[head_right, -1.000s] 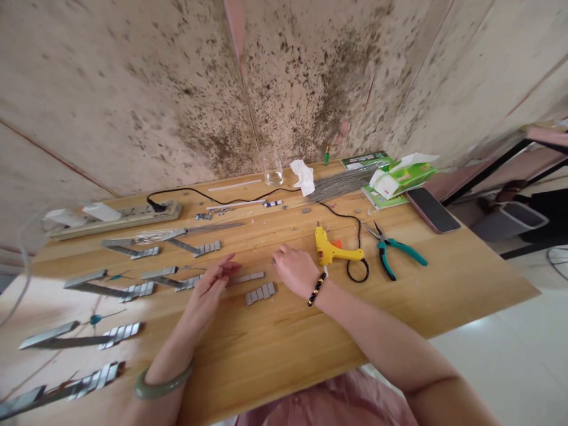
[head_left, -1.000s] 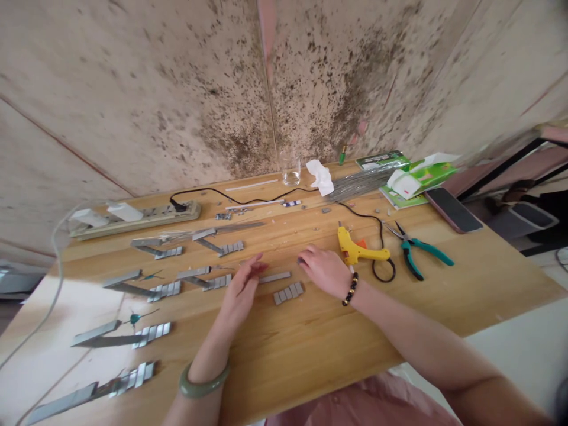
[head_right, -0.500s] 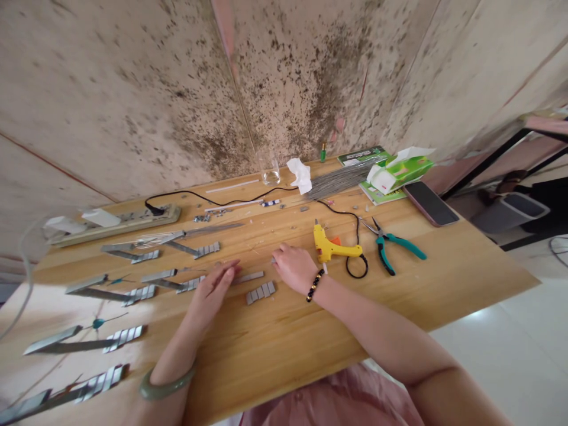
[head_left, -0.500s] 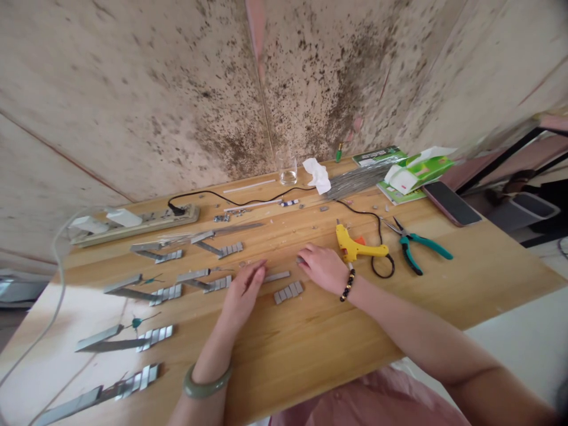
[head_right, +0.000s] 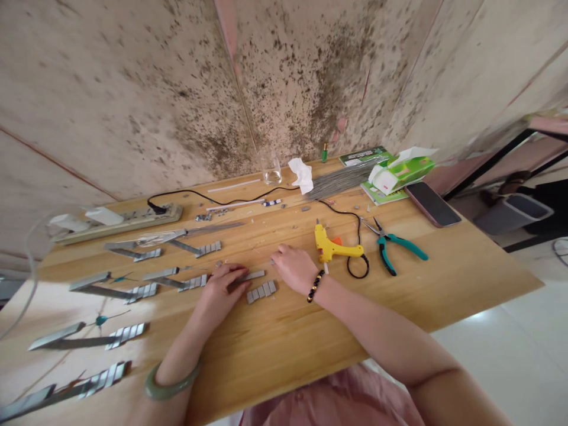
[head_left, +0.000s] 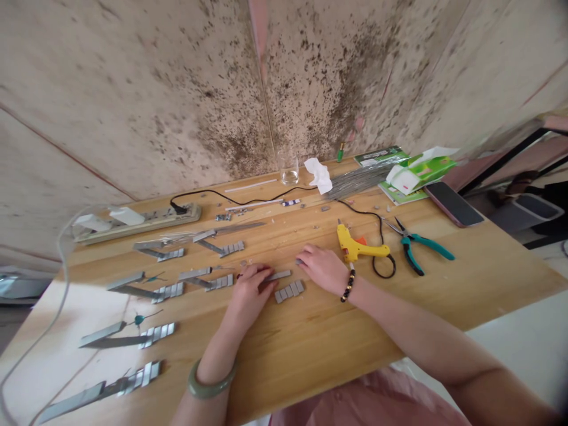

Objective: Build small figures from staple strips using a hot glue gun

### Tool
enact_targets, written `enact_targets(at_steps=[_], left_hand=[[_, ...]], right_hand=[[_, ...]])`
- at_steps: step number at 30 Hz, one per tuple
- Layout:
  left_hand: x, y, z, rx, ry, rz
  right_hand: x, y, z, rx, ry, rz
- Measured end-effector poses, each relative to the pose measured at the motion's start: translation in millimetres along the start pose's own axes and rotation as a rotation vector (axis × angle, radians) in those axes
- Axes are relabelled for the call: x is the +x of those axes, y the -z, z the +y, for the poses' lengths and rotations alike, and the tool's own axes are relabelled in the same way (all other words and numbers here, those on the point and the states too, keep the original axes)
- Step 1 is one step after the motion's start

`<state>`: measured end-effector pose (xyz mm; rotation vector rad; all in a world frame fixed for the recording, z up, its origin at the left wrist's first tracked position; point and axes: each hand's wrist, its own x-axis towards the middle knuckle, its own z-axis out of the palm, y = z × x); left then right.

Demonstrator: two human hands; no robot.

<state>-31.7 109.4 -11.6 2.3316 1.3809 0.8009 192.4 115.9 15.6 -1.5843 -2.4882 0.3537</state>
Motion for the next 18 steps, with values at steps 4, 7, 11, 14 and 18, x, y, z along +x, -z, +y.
enact_targets(at_steps=[4, 7, 11, 14, 18], left_hand=[[0.2, 1.6, 1.0, 0.010, -0.011, -0.009], [0.0, 1.9, 1.0, 0.011, -0.015, -0.011], [-0.5, 1.4, 0.3, 0.007, -0.021, -0.019], [-0.3, 1.4, 0.3, 0.006, -0.025, -0.016], [0.1, 2.5, 1.8, 0.010, -0.027, -0.012]], right_hand=[[1.2, 0.5, 1.1, 0.035, -0.001, 0.023], [1.9, -0.1, 2.2, 0.071, 0.009, 0.053], [1.9, -1.2, 3.7, 0.115, 0.004, 0.060], [1.9, -1.9, 4.2, 0.143, 0.011, 0.066], [2.2, -3.1, 4.8, 0.159, 0.014, 0.073]])
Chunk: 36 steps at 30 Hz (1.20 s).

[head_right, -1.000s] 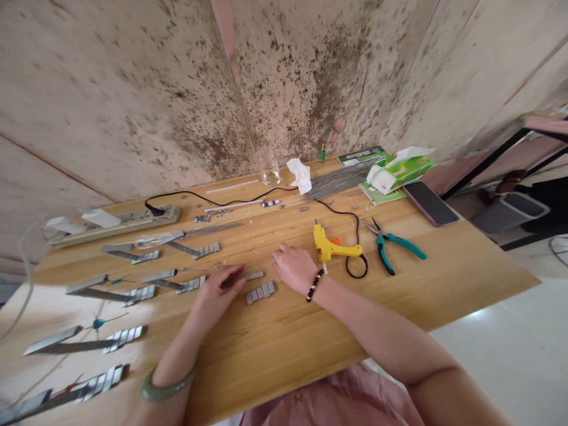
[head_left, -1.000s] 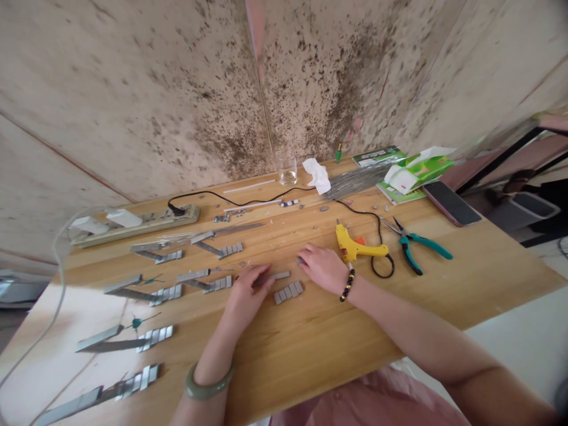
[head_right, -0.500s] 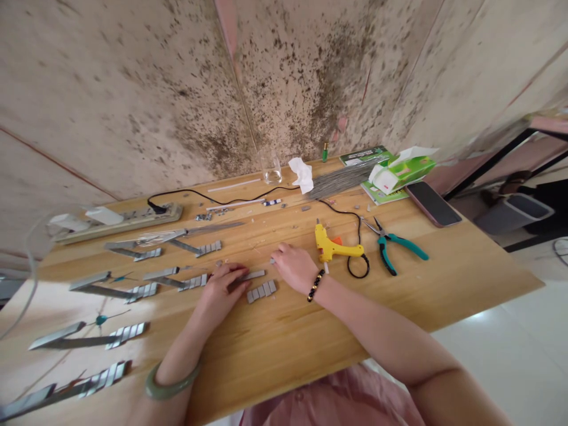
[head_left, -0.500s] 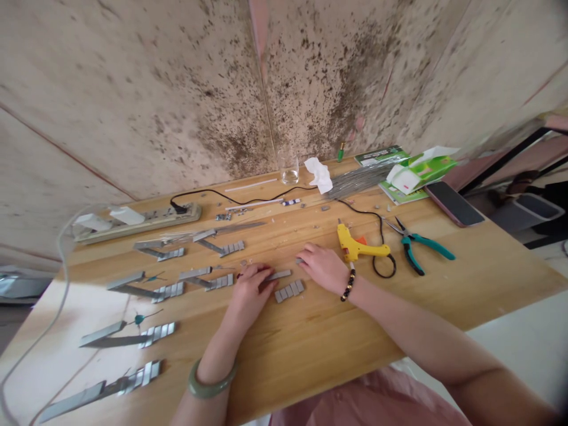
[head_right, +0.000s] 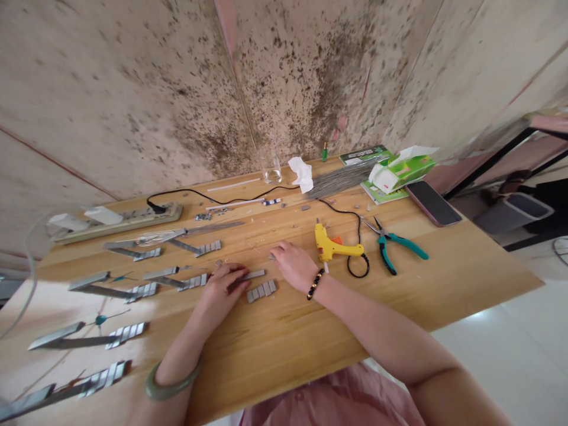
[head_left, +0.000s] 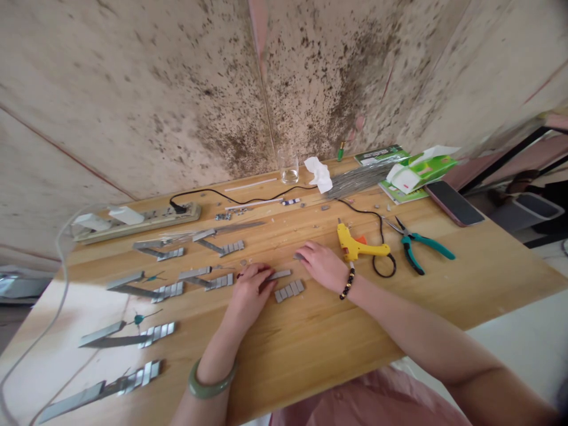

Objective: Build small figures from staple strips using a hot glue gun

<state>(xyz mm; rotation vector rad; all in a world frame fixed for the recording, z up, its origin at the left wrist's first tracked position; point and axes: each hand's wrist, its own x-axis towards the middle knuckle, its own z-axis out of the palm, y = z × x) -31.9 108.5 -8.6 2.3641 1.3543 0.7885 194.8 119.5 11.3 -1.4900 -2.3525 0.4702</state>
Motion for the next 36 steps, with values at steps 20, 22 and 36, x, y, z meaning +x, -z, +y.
enact_targets(at_steps=[20, 22, 36], left_hand=[[0.5, 1.8, 2.4, -0.003, -0.001, -0.017], [0.7, 1.9, 2.4, -0.005, -0.001, -0.020], [-0.2, 1.1, 0.7, 0.003, -0.008, -0.001]], right_hand=[[6.9, 6.4, -3.0, 1.651, -0.470, -0.249], [7.2, 4.3, -3.1, 1.592, -0.467, -0.213], [-1.6, -4.6, -4.6, 0.150, -0.052, 0.099]])
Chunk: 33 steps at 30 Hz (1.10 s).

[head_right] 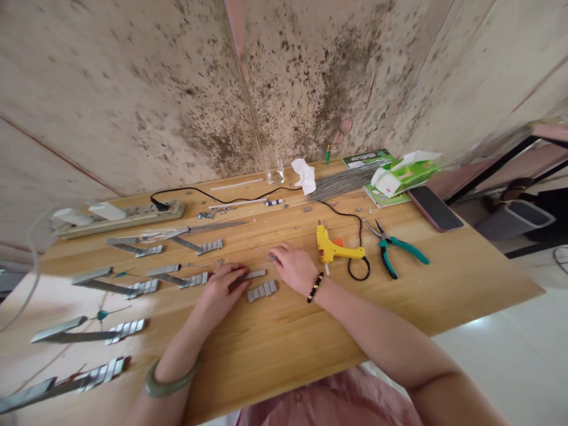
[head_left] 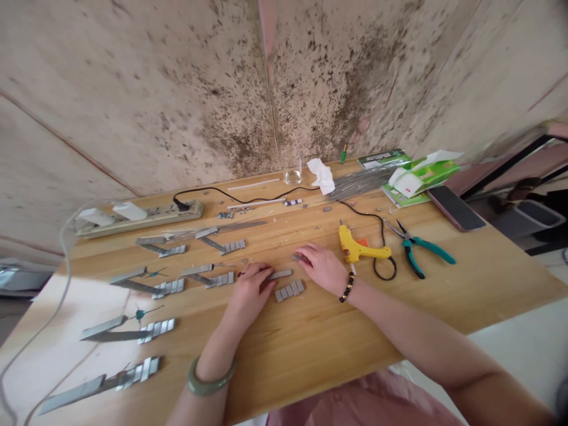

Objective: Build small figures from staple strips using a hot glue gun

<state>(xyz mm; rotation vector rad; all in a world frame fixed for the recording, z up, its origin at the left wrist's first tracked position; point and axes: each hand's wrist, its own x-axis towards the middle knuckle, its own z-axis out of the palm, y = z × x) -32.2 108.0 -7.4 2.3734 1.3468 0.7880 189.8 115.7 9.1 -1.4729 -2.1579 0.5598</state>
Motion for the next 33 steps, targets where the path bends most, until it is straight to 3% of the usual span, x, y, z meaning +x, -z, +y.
enact_targets(at_steps=[33], left_hand=[[-1.8, -4.3, -4.2, 0.028, -0.066, 0.053]], right_hand=[[-0.2, -4.7, 3.4, -0.113, 0.016, -0.030]])
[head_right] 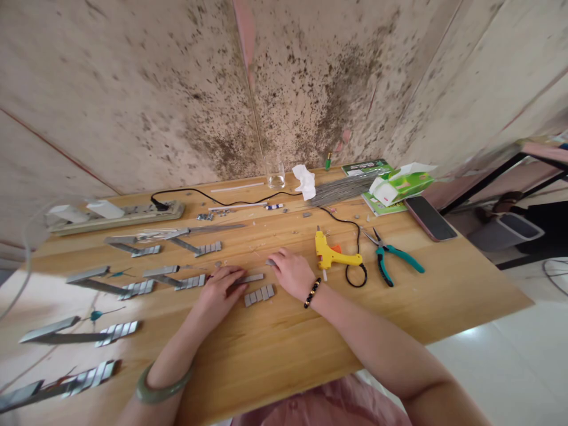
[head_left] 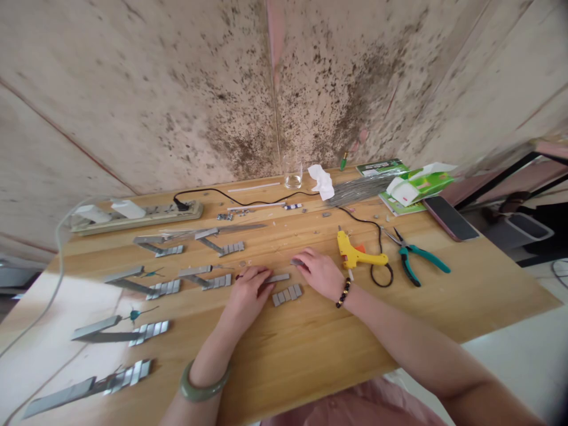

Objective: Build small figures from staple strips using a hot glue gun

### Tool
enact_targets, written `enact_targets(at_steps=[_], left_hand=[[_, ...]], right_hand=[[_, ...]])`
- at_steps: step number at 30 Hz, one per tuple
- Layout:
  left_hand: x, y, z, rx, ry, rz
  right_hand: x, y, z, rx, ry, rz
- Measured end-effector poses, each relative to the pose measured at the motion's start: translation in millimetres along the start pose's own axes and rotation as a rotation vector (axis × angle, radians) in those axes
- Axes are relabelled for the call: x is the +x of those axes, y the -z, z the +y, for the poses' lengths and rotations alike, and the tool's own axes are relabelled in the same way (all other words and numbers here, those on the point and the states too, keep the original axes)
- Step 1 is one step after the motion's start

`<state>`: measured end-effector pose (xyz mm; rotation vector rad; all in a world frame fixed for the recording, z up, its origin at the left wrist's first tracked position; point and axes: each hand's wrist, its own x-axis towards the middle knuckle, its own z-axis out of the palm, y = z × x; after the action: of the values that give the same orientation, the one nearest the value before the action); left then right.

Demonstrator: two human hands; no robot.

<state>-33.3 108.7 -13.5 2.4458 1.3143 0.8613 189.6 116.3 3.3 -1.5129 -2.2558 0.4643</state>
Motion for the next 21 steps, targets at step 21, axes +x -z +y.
enact_targets(at_steps=[21], left_hand=[[-0.3, -0.1, 1.5, -0.010, 0.008, -0.004]], right_hand=[[-0.3, -0.5, -0.6, -0.040, -0.007, -0.023]])
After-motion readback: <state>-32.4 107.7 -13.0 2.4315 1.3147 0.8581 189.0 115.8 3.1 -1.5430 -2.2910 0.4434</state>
